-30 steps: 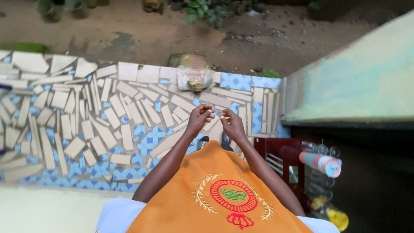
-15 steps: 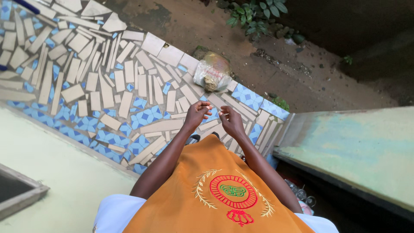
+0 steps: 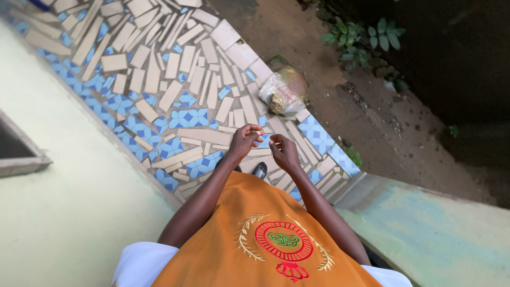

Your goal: The person transfers glasses and mugs from an outdoor table to a stand by hand, picking up items from the table, carrying them, and setting them down on the stand.

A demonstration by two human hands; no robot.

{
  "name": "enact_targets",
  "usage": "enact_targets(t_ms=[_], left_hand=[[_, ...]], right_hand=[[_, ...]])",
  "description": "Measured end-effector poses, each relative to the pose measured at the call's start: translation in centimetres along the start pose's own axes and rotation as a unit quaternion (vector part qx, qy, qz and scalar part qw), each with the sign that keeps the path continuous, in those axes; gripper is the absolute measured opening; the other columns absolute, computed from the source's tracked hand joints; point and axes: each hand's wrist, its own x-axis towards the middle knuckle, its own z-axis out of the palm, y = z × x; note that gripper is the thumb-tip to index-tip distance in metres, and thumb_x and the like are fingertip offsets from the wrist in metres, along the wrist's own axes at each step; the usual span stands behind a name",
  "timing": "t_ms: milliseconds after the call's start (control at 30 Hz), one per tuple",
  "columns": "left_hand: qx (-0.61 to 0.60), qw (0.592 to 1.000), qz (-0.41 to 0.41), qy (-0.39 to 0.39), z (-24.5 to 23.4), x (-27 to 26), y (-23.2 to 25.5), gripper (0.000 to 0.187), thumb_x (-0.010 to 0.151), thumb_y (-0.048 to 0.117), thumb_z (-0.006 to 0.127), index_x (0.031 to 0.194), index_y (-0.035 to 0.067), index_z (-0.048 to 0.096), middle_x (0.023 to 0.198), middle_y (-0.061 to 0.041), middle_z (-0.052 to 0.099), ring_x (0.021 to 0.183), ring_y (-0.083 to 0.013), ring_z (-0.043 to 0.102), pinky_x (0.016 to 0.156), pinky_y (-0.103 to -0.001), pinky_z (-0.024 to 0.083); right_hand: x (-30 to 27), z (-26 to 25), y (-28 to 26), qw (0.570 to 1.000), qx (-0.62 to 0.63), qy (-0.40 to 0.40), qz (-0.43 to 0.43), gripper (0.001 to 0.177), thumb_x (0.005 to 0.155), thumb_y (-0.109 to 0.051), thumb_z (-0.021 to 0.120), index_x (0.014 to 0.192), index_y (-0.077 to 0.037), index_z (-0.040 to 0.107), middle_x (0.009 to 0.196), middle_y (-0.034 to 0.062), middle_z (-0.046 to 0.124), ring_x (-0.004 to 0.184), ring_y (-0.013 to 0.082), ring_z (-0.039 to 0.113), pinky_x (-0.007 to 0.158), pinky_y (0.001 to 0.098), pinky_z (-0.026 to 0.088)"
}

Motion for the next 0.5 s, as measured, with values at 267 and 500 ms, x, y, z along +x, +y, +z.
enact_targets(t_ms=[267, 500], left_hand=[[-0.047, 0.996, 0.015, 0.074, -4.1, -2.3, -1.0, 0.031, 0.099, 0.019, 0.062, 0.124, 0.001, 0.063, 0.111, -0.010, 0.075, 0.090, -0.0138, 0.073, 0.074, -0.028, 0.055], [-0.073, 0.987, 0.045, 0.135, -9.7, -3.8, -0.6, 0.034, 0.098, 0.019, 0.061, 0.125, -0.001, 0.062, 0.112, -0.012, 0.075, 0.090, -0.0152, 0.074, 0.073, -0.029, 0.056]], right_hand=[[1.7, 3.3, -2.3, 0.995, -0.034, -0.084, -0.049, 0.033, 0.096, -0.021, 0.066, 0.119, 0.002, 0.070, 0.108, 0.0170, 0.077, 0.091, 0.0276, 0.076, 0.077, 0.0387, 0.059], [3.9, 7.7, -6.7, 0.986, -0.049, -0.137, -0.081, 0.033, 0.095, -0.022, 0.066, 0.118, 0.002, 0.070, 0.105, 0.0168, 0.077, 0.090, 0.0265, 0.076, 0.074, 0.0386, 0.060]])
